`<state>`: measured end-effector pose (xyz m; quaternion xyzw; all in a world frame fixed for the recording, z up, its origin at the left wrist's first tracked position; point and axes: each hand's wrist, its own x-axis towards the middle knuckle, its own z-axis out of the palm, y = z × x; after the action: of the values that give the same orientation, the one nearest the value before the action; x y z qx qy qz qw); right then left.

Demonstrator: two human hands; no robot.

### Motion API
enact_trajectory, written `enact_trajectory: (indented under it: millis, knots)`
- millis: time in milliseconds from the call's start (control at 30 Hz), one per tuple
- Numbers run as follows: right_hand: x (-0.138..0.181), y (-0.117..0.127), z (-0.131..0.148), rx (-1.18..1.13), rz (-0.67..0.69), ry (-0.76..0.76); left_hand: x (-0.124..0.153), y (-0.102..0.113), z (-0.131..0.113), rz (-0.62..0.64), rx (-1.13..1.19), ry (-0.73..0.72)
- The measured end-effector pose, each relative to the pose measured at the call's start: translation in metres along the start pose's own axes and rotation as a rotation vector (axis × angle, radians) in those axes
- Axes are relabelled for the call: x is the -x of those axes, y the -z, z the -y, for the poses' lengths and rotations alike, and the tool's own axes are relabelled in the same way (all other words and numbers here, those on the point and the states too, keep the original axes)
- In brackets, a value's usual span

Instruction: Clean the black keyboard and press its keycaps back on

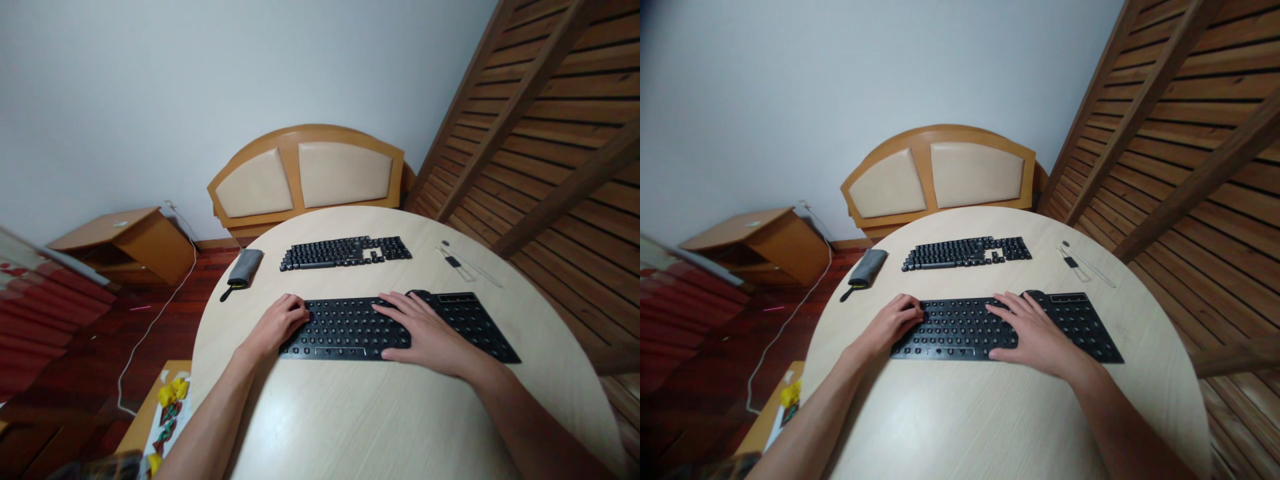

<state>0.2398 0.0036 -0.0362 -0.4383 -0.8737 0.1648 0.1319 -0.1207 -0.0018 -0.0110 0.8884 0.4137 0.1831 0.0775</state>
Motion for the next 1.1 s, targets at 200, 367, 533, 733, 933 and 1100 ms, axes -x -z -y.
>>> enact_trajectory:
  millis: [200,367,533,733,933,1100]
  knots:
    - [0.000,0.000,0.000,0.001,0.004,0.006,0.000,0.000,-0.002,0.024,0.005,-0.007]
    - [0.000,0.001,0.000,-0.004,0.000,0.008,-0.001,0.001,-0.001,0.033,0.014,-0.028]
    - [0.000,0.002,0.001,-0.002,0.004,0.011,-0.005,0.008,0.000,0.108,-0.062,-0.111]
    - [0.000,0.003,0.002,0.015,0.013,-0.001,-0.005,0.012,-0.004,0.195,-0.120,-0.210]
    - [-0.001,0.004,0.005,0.030,0.016,0.002,0.004,0.004,-0.009,0.102,-0.116,-0.110]
    - [-0.001,0.005,0.006,0.024,0.011,0.006,0.003,0.011,-0.015,0.168,-0.052,-0.139]
